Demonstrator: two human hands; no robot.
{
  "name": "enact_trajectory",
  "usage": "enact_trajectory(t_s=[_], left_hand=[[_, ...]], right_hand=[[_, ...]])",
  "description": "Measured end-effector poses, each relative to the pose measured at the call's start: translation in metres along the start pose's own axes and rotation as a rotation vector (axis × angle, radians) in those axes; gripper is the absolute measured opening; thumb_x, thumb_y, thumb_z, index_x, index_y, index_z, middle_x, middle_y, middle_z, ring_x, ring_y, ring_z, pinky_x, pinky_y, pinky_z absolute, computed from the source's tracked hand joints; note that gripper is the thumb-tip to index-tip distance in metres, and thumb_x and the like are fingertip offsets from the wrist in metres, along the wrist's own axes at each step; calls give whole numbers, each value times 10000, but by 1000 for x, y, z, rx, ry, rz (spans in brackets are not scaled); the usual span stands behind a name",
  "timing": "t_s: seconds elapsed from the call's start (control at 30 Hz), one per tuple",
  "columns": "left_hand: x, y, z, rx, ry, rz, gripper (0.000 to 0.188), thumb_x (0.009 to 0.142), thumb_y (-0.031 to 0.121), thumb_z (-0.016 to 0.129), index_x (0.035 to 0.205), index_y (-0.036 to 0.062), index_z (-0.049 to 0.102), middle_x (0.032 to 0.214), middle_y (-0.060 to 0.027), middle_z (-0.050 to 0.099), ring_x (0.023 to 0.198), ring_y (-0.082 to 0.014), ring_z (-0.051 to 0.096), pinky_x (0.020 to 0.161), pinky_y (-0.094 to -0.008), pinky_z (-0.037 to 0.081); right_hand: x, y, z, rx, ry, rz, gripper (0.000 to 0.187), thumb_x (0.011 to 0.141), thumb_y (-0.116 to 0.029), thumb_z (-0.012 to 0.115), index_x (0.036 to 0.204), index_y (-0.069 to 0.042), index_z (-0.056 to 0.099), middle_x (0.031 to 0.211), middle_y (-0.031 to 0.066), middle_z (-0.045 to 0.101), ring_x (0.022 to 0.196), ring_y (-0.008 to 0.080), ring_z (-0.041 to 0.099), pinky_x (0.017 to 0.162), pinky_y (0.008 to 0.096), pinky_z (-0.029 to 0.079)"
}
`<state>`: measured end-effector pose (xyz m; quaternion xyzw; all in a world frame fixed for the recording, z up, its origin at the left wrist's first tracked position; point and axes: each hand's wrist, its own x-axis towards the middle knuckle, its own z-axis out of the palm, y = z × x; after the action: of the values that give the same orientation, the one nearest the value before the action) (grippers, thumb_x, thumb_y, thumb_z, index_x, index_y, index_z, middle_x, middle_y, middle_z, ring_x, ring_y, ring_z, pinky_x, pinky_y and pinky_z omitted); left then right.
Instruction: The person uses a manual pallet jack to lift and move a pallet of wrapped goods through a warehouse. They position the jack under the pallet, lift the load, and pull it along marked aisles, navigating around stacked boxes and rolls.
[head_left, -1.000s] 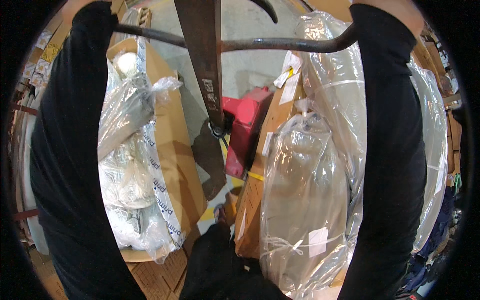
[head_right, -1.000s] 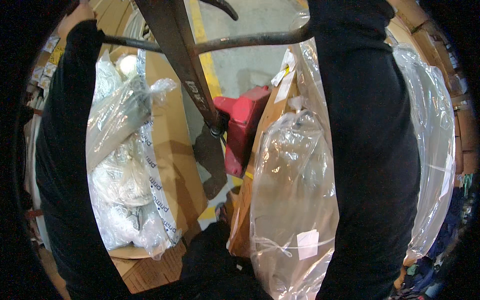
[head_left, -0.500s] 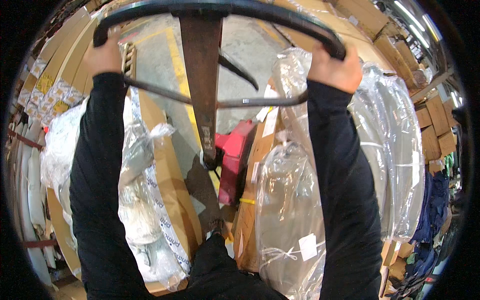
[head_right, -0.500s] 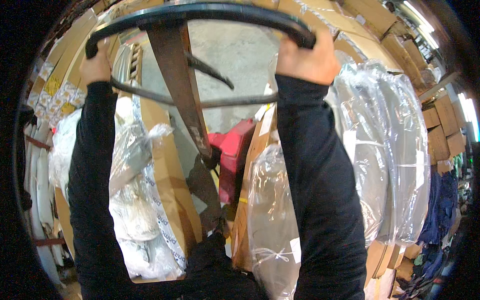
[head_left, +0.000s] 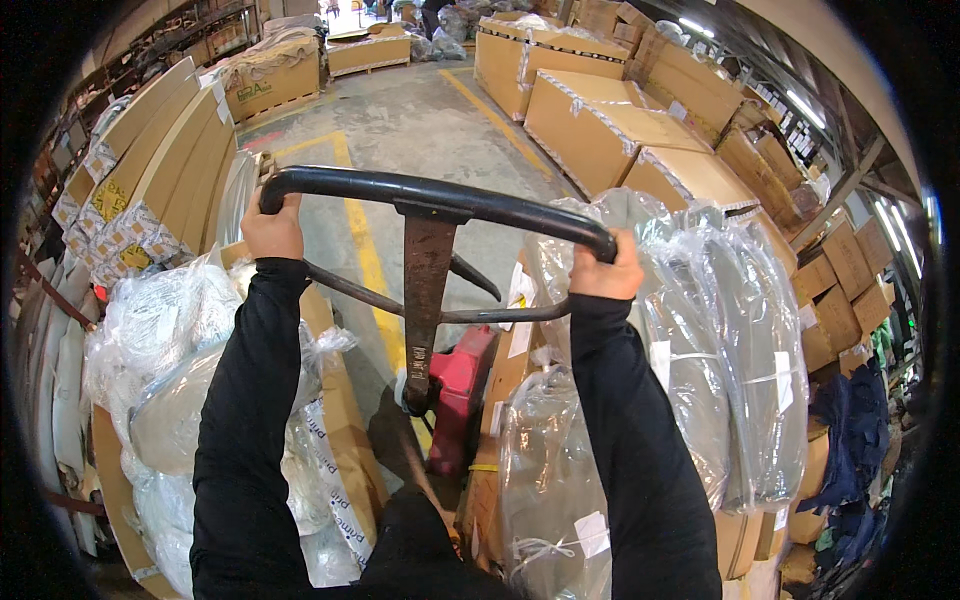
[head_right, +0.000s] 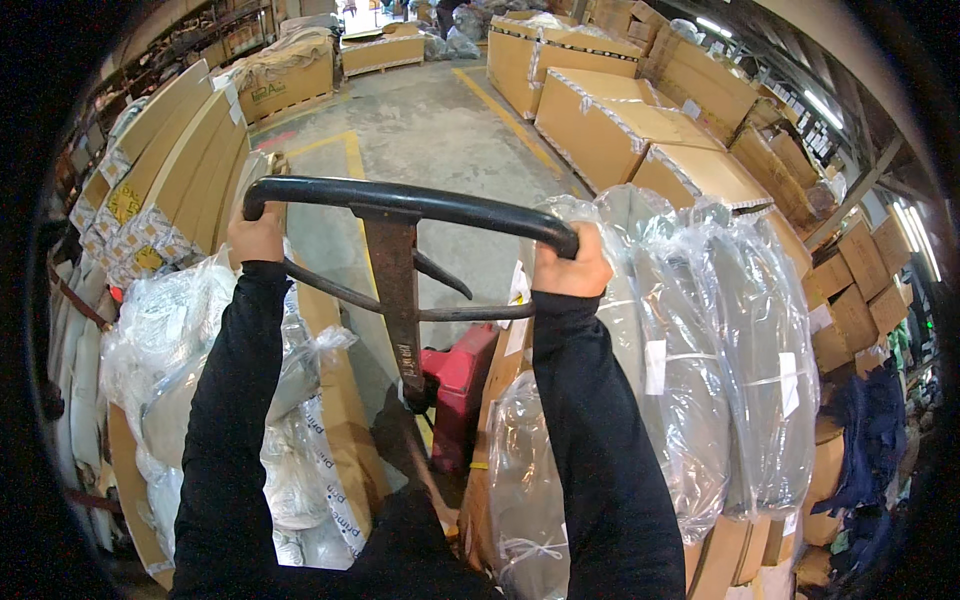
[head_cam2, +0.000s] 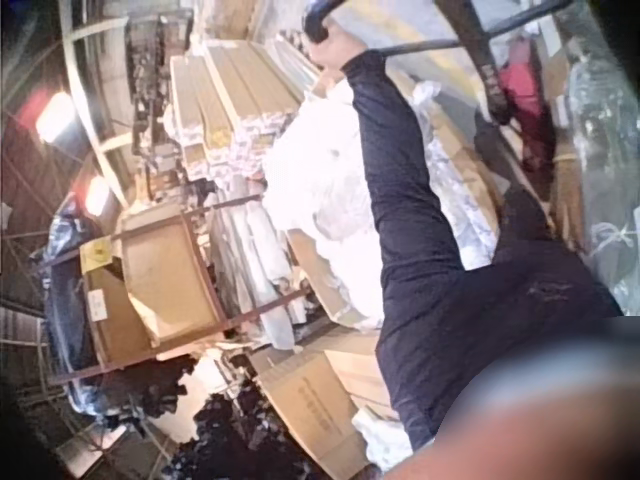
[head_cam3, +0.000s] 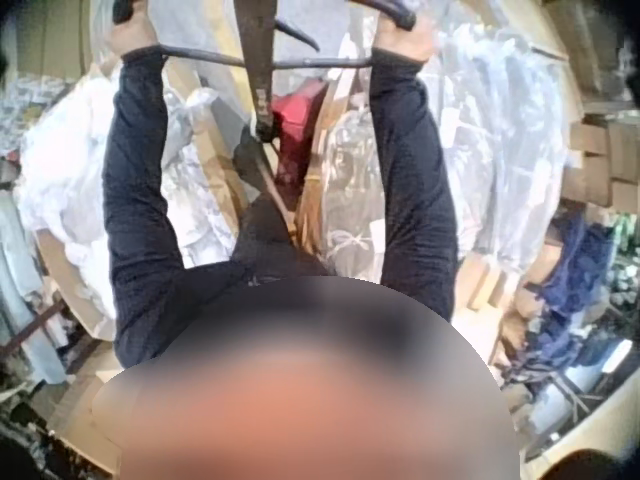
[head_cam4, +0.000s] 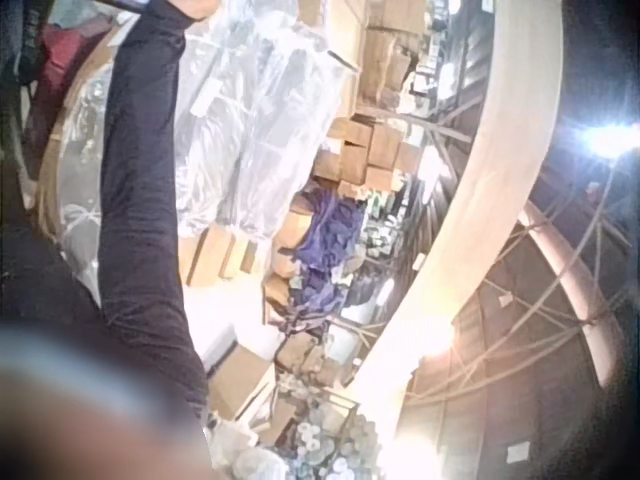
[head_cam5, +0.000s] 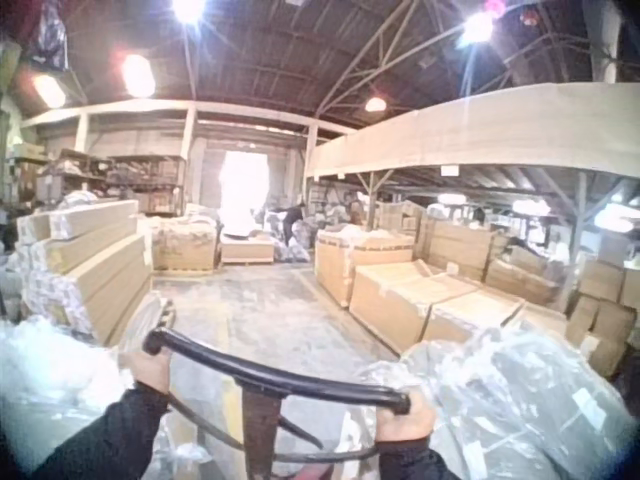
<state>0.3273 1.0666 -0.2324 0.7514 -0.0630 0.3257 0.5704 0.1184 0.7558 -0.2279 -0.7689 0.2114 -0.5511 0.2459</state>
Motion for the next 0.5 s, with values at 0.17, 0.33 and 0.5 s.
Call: enact_trajectory(t_s=[0.17, 0.33, 0.5], left_hand=[[3, 0, -1, 6, -10, 58, 161, 727, 97, 692, 836, 2, 623, 683, -94, 607, 624, -178, 571, 634, -305, 459], [-6, -3, -12, -114, -51, -12, 127, 714, 28, 641, 818, -13, 581, 696, -70, 580, 680, -143, 550, 639, -277, 442], [-17, -1, -27, -140, -153, -96, 79, 733, -20, 583, 786, -7, 526, 676, -49, 568, 657, -124, 571, 609, -253, 447]], right_hand=[[-3, -5, -4, -49, -84, 162, 162, 679, -78, 682, 798, -45, 579, 624, 160, 586, 603, 324, 625, 580, 360, 490], [-7, 1, -14, 14, -65, -20, 194, 673, -130, 667, 815, -31, 579, 675, 163, 593, 615, 311, 622, 589, 362, 499], [-24, 4, -23, -47, -15, 81, 175, 698, -137, 693, 775, -52, 561, 691, 73, 580, 616, 219, 576, 602, 317, 461]])
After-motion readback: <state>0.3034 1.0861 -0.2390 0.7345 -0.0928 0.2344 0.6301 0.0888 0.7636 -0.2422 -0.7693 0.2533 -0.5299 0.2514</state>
